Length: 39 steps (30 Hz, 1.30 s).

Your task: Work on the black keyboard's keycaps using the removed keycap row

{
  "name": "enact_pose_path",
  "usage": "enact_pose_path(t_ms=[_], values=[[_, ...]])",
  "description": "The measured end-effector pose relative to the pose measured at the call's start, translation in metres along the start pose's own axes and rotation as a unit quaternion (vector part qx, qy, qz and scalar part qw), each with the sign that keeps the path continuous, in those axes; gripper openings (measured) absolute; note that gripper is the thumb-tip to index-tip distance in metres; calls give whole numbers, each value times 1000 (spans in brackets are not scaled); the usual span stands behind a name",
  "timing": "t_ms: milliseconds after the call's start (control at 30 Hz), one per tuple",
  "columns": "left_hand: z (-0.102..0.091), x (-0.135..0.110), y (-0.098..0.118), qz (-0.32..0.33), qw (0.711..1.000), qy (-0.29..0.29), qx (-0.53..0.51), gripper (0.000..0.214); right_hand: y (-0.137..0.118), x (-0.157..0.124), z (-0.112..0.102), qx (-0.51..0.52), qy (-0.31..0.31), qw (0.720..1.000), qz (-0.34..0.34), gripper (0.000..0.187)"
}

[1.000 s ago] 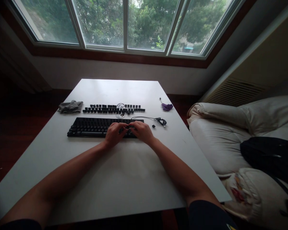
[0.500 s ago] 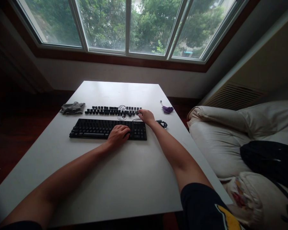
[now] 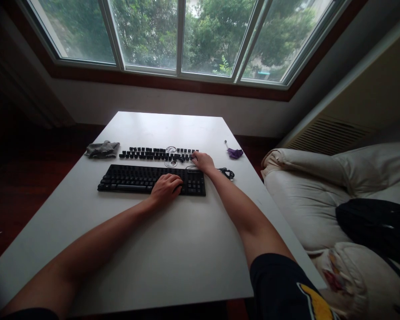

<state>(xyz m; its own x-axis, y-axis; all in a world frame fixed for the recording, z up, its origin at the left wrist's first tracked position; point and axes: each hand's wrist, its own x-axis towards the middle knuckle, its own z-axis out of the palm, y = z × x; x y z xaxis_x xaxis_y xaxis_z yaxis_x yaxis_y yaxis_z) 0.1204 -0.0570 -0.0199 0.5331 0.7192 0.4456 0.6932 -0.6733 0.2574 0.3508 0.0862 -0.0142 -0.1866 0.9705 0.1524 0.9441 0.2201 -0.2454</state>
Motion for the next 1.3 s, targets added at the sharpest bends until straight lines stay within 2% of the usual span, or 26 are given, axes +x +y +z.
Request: enact_pose_path(t_ms=[167,300,467,767,933,1067,1133,1300], values=[[1,0,0,-1,1000,0,5,16,-8,-1,-3,15,19,999,-23,24],[1,0,-1,0,1000,-2,9,16,-26,0,-3,11,11,999,-47,20],[1,-1,-2,-2,1000,-4,9,16,-48,5,4,-23,3,999,-31,21],[1,-1,-2,-3,1000,-7,14,16,-54,1,8,-37,-53,995,-81,24],[1,-1,-2,-8,1000,-13,23,17,-63,0,6,-37,-39,997,-51,30],[0,-1,-1,-7,1000,-17,25,18,-71,1,4,-52,-61,997,-24,30],[0,-1,-2,-7,1000,-16,24,18,-73,0,5,-54,-70,996,-22,27],[0,-1,-2,-5,1000,-18,24,17,-72,-2,9,-43,-49,997,-29,26]])
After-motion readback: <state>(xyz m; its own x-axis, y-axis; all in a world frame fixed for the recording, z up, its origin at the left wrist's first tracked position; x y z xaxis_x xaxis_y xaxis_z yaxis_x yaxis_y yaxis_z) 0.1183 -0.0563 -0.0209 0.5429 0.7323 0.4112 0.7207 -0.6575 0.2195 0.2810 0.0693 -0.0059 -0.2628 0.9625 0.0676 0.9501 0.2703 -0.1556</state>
